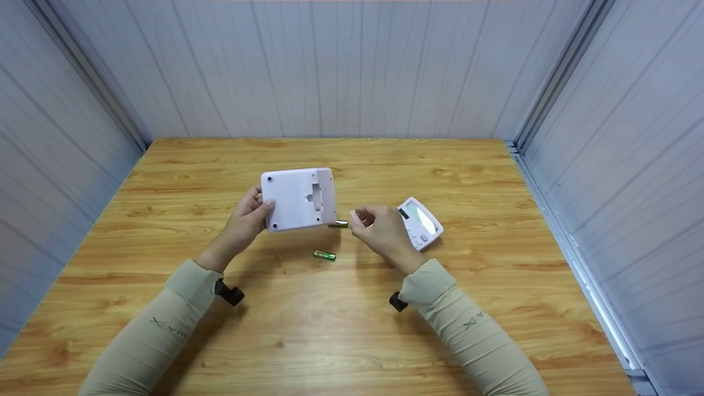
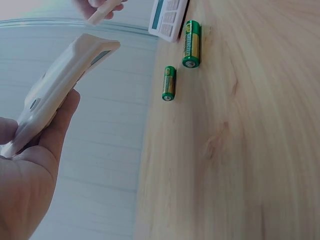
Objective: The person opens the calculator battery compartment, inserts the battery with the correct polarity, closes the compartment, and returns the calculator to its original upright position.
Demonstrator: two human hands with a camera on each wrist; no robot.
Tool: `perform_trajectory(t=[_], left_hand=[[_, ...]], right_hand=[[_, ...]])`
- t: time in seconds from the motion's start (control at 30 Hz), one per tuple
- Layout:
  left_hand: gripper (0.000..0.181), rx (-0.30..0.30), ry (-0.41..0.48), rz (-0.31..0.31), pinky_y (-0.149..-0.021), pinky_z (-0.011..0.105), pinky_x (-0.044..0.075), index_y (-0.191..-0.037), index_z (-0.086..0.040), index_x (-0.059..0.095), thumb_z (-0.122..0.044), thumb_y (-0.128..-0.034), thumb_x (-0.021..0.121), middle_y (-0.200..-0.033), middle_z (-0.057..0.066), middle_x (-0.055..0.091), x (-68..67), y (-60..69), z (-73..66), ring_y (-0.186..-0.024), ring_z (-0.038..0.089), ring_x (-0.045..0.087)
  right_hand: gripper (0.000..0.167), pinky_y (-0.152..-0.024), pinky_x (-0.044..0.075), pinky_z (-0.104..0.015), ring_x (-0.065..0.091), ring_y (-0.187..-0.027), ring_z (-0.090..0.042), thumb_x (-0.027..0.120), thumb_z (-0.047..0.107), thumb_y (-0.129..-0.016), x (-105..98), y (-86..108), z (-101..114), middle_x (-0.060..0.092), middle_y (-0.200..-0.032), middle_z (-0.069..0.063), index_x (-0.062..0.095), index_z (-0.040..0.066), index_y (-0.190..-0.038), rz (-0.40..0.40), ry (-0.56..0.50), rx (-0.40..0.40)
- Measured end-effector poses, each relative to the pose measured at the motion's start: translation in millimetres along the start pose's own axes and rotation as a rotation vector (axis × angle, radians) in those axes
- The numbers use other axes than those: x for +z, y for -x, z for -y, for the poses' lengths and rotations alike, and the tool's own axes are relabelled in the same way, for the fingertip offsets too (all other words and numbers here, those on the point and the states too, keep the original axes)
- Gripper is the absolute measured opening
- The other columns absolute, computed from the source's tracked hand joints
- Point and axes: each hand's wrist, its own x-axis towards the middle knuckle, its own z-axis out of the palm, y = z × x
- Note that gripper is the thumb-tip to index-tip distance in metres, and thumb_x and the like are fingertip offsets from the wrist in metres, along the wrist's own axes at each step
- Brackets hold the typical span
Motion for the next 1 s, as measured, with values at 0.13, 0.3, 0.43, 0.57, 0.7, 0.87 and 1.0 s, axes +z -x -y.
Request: perform_trajectory(t=[0.13, 0.3, 0.43, 0.57, 0.7, 0.87, 1.0], left_hand=[[0.038, -0.003, 0.007, -0.008, -0.089, 0.034, 0.066, -0.151, 0.005, 0.038, -0.004, -0.1143, 0.039, -0.137, 0.029, 0.065, -4.5, 0.7, -3.3, -0.109, 0.023, 0.073], [0.04, -0.006, 0.001, -0.003, -0.089, 0.034, 0.066, -0.154, 0.004, 0.038, -0.006, -0.115, 0.038, -0.137, 0.028, 0.065, -9.7, 2.3, -3.9, -0.111, 0.023, 0.073], [0.042, 0.001, 0.0, 0.007, -0.092, 0.035, 0.066, -0.156, 0.003, 0.035, -0.006, -0.1151, 0.038, -0.139, 0.028, 0.064, -12.6, 3.4, -3.7, -0.114, 0.025, 0.073], [0.043, 0.002, -0.009, 0.004, -0.092, 0.035, 0.066, -0.157, 0.003, 0.035, -0.007, -0.1153, 0.038, -0.14, 0.028, 0.064, -14.7, 4.0, -4.2, -0.116, 0.026, 0.073], [0.041, -0.013, -0.012, -0.015, -0.093, 0.037, 0.066, -0.155, 0.003, 0.036, -0.006, -0.1152, 0.039, -0.14, 0.028, 0.065, -16.1, 3.4, -5.1, -0.117, 0.027, 0.073], [0.042, -0.031, -0.023, -0.022, -0.095, 0.038, 0.065, -0.156, 0.003, 0.036, -0.006, -0.1153, 0.038, -0.142, 0.028, 0.064, -17.1, 3.5, -6.3, -0.119, 0.028, 0.072], [0.043, -0.031, -0.016, -0.014, -0.094, 0.036, 0.065, -0.157, 0.001, 0.035, -0.007, -0.1156, 0.038, -0.143, 0.027, 0.063, -17.9, 4.5, -6.1, -0.119, 0.027, 0.071]], right_hand=[[0.023, -0.077, 0.066, -0.035, 0.076, -0.085, -0.028, 0.082, -0.001, -0.088, 0, 2.6, -4, 0.082, -0.097, -0.02, 0.08, -0.008, -0.11, 0.027, 0.024, -0.024], [0.022, -0.073, 0.057, -0.018, 0.076, -0.085, -0.027, 0.082, 0.001, -0.09, 0, 6.3, -8, 0.081, -0.095, -0.019, 0.08, -0.008, -0.11, 0.081, 0.044, -0.04], [0.022, -0.074, 0.057, -0.02, 0.075, -0.085, -0.025, 0.082, 0.003, -0.092, 0, 9.0, -11, 0.081, -0.097, -0.018, 0.081, -0.007, -0.111, 0.138, 0.067, -0.03], [0.02, -0.074, 0.057, -0.023, 0.073, -0.084, -0.023, 0.082, 0.004, -0.093, 1, 10.8, -14, 0.081, -0.098, -0.017, 0.081, -0.006, -0.11, 0.203, 0.088, -0.043], [0.018, -0.074, 0.06, -0.028, 0.073, -0.083, -0.022, 0.083, 0.002, -0.091, 3, 11.3, -19, 0.081, -0.096, -0.017, 0.081, -0.005, -0.107, 0.255, 0.1, -0.097], [0.019, -0.074, 0.059, -0.028, 0.071, -0.083, -0.02, 0.082, 0.003, -0.089, 7, 14.1, -23, 0.08, -0.095, -0.016, 0.081, -0.004, -0.107, 0.314, 0.128, -0.089], [0.02, -0.077, 0.06, -0.029, 0.072, -0.085, -0.021, 0.08, 0.004, -0.089, 10, 17.5, -26, 0.08, -0.096, -0.015, 0.081, -0.003, -0.108, 0.351, 0.153, -0.073]])
